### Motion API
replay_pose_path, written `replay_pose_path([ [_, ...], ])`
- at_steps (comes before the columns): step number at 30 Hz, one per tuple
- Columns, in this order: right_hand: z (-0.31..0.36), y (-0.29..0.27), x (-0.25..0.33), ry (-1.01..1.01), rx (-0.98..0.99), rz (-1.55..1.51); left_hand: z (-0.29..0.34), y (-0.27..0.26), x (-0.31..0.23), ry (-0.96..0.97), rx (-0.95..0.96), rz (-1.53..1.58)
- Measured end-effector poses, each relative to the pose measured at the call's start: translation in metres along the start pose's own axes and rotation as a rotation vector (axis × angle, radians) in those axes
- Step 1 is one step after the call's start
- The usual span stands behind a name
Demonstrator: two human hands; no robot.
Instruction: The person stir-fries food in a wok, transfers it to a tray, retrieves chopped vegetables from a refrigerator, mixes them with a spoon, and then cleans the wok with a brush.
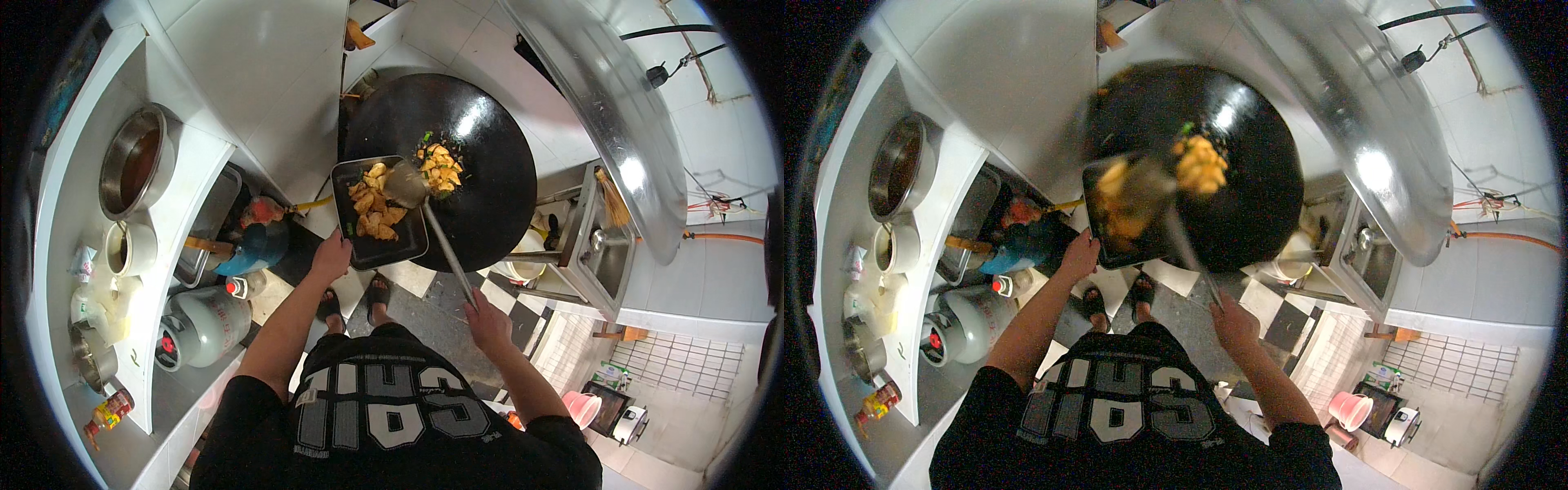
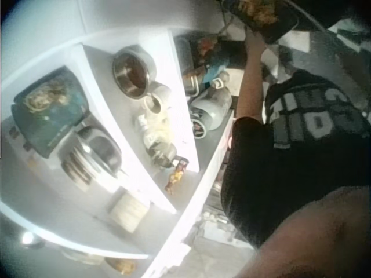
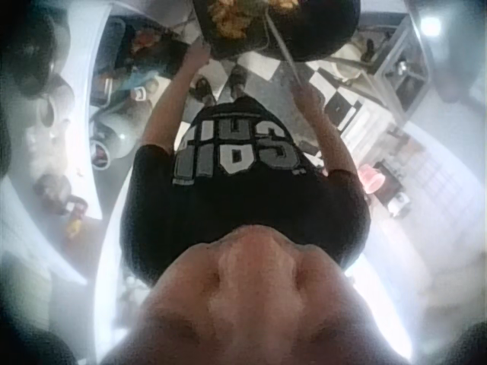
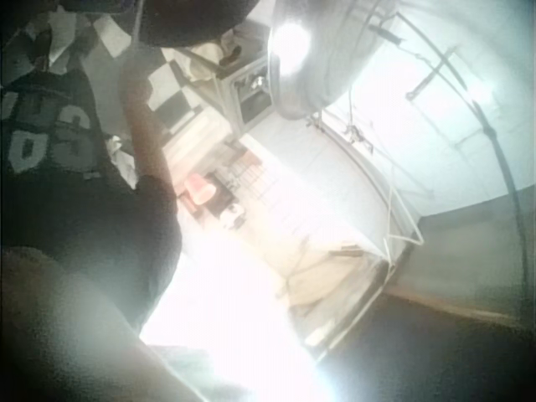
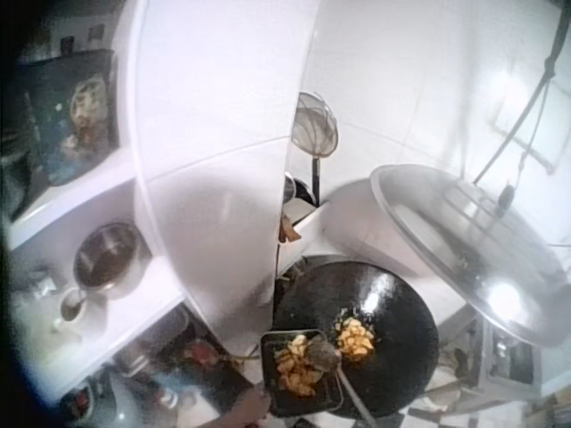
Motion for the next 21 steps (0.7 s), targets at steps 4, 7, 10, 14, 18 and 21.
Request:
replay_pose_path([
  [4, 0.0, -0.014, -0.025, 0.065, 0.043, -0.36, 0.0, 0.0, 0.006, -0.049, -0.006, -0.025],
  [7, -0.02, -0.022, -0.051, 0.104, 0.274, -0.69, 0.003, -0.003, 0.003, -0.029, -0.02, -0.045],
  [10, -0.058, -0.034, -0.079, 0.086, 0.418, -0.529, 0.005, -0.002, -0.004, 0.075, -0.057, -0.064],
  [14, -0.124, -0.018, -0.111, 0.22, 0.527, -0.621, 0.001, 0.001, 0.014, -0.066, -0.065, 0.101],
  [18, -0.206, 0.03, -0.094, 0.187, 0.513, -1.124, -0.001, 0.001, 0.017, -0.082, -0.103, 0.003],
  [21, -0.271, 0.055, -0.075, 0.063, 0.289, -1.095, 0.002, -0.001, 0.014, -0.136, -0.125, -0.091],
])
Point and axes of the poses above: each hand's wrist, its own z-axis away from the middle knuckle, its own y-axis out of the palm, x = y × z, the point moved 7 cm from there along -z, towards the middle knuckle, and after that the axes turned 10 degrees about x, right-handed, at the moved point
